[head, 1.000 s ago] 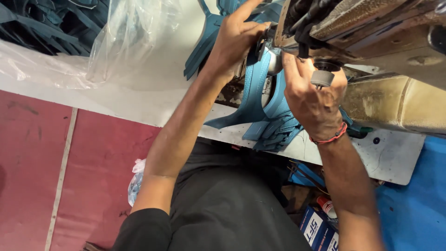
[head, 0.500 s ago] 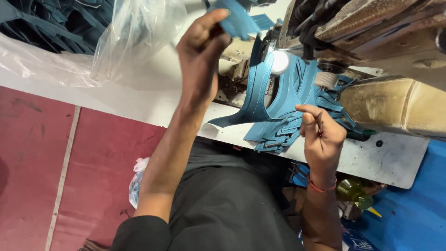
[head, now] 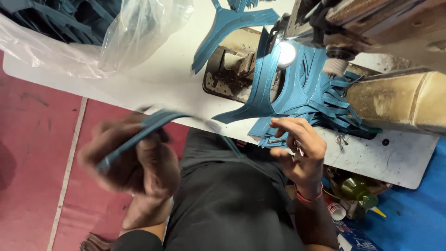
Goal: Trim excess threads and finish blue leather shoe upper components using hand snips.
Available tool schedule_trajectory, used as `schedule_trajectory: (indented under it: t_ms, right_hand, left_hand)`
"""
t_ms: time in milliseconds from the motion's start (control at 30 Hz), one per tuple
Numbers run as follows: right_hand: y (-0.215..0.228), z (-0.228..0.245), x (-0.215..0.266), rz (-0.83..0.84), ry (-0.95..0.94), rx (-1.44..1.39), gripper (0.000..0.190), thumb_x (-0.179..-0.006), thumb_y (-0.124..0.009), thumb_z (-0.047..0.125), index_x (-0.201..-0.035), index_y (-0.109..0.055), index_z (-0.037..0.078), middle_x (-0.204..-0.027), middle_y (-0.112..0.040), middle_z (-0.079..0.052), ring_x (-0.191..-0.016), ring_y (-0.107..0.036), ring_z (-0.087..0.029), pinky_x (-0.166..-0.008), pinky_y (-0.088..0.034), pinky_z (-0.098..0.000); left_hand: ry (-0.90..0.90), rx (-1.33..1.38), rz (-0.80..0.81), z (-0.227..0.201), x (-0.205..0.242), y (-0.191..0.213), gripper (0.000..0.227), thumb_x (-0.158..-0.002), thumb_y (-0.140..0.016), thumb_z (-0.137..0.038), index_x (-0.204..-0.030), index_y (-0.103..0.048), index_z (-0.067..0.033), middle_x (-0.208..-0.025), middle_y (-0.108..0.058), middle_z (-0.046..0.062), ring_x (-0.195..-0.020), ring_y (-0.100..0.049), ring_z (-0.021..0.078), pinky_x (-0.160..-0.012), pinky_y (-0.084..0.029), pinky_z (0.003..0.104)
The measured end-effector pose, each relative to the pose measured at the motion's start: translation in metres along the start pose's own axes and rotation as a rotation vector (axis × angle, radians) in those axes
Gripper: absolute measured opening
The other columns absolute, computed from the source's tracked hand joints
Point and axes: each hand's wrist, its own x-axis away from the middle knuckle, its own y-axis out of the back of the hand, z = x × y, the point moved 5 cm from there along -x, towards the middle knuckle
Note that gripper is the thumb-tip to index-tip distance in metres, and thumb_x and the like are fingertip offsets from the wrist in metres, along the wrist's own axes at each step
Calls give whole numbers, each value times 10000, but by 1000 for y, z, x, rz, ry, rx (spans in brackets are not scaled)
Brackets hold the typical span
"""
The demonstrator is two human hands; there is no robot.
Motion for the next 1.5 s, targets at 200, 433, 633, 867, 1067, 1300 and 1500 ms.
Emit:
schedule_trajectory:
  t_ms: [200,433,633,867,1067,1300,1500]
  right_hand:
    - [10,3,7,-28,-37,-108,530,-899,-769,275,-1293,-628,-50,-1080,-737,-137,-877,-683,-142,-783,-540,-225]
    - [63,-84,69,-322,-262,-449,186,-1049,-746,109,-1134,-709,-53,-913,-734,-181,-697,-663,-182,-622,-521,-258]
    - [85,-116,52,-717,-280,-710,226,-1089,-757,92,-1187,-589,-22,-888,-650,-108,-629,-588,-188,-541,-446,-279]
    - [91,-150,20,-840,-345,-639,370,-1064,-808,93,-1272,-513,14,-909,-606,-78,-633,-576,-161,-515,-427,-281]
    - [91,-150,0,-805,-359,-629,319,-1091,-807,158,-1095,-518,25,-803,-598,-86,-594,-559,-161,-477,-363,-258]
    - [99,-157,-3,-752,-326,-564,309,-1126,-809,181,-1088,-543,29,-794,-608,-90,-576,-548,-149,-468,-343,-242]
    - [103,-167,3,-773,-297,-588,318,-1158,-806,148,-1208,-513,33,-807,-611,-102,-607,-554,-158,-497,-363,-248]
  left_hand:
    - [441,544,189,43,22,-54,136,-1126,-594,-50,-1221,-513,-107,-736,-551,-26,-509,-475,28,-440,-397,192]
    - [574,449,335,92,50,-107,120,-1182,-628,-36,-1067,-626,1,-859,-558,4,-771,-465,75,-669,-366,274]
    - [1017,781,537,90,73,-155,175,-1070,-520,-161,-1146,-587,-18,-1127,-743,160,-991,-733,203,-906,-618,368]
    - [982,898,578,98,81,-148,296,-1123,-488,-134,-1319,-581,68,-1380,-639,270,-1249,-668,318,-1110,-575,506]
    - [1035,944,564,104,86,-147,328,-1112,-504,-116,-1378,-558,69,-1427,-604,271,-1300,-643,316,-1139,-541,491]
    - [1007,1003,610,102,91,-150,356,-1138,-517,-123,-1422,-542,90,-1469,-590,269,-1330,-621,300,-1196,-513,504]
    - [1046,1092,618,103,98,-155,384,-1124,-543,-133,-1449,-522,72,-1490,-564,273,-1383,-583,299,-1238,-472,516]
